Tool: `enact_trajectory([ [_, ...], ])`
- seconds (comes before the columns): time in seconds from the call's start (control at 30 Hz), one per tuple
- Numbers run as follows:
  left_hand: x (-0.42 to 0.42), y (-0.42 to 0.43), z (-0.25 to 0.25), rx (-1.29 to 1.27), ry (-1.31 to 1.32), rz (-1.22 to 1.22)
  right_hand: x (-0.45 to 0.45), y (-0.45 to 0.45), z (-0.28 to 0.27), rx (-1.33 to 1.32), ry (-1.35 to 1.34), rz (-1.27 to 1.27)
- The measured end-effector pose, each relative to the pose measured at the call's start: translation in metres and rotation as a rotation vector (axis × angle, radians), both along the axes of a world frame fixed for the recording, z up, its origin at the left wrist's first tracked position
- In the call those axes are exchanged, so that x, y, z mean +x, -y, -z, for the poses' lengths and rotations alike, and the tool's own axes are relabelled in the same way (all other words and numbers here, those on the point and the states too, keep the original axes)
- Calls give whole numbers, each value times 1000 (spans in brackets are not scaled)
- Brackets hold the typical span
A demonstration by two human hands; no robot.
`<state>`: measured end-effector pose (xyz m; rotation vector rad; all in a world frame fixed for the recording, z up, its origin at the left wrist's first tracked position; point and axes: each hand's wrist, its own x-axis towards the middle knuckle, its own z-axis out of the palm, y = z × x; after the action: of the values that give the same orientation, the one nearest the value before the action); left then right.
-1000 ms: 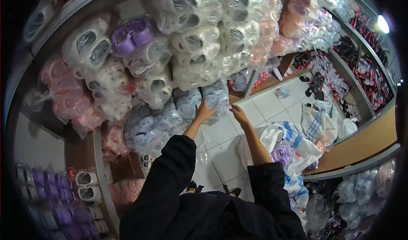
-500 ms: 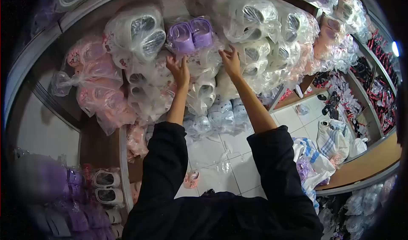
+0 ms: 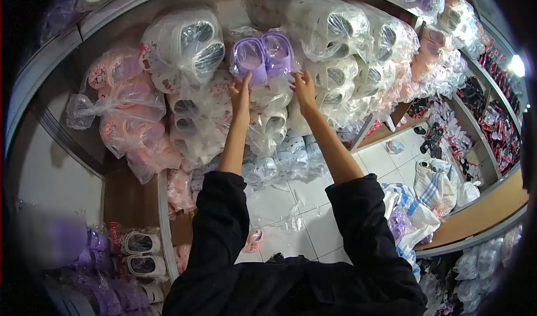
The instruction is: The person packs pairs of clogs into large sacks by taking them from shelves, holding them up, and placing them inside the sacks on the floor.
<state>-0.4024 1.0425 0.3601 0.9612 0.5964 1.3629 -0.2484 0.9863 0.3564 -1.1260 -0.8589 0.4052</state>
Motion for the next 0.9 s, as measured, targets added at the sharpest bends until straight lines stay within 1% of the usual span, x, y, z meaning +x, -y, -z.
enact_trajectory([
  [0.07,-4,3,7,-37,83,95,-11,10,7,108,-176,-63],
  [0.1,-13,17,1,-55,138,203,-16,17,10,162,-263,-94],
  [0.2,-20,22,21,43,108,273,-29,41,22,158,-394,-190],
  [0.23,-19,29,22,-88,211,286,-31,48,29,159,-405,-249],
  [0.33,-25,44,49,-135,240,228,-41,70,42,111,-394,-297],
  [0.37,-29,46,60,-115,251,288,-40,78,45,31,-419,-316],
  [0.47,-40,69,81,-111,263,383,-51,99,56,-36,-489,-252],
  [0.5,-40,75,89,-96,266,368,-59,112,54,-28,-494,-234],
  [0.57,-42,86,106,-67,275,337,-60,123,69,-40,-455,-225],
  [0.67,-46,102,122,-134,201,344,-62,140,88,-66,-448,-185],
  [0.77,-44,103,159,-226,156,449,-59,165,102,-63,-435,-170],
  [0.8,-40,111,163,-219,179,473,-56,173,111,-36,-456,-157],
  [0.87,-29,131,164,-210,225,531,-54,202,112,-26,-484,-146],
  [0.9,-26,139,161,-204,251,587,-56,213,112,-35,-475,-101],
])
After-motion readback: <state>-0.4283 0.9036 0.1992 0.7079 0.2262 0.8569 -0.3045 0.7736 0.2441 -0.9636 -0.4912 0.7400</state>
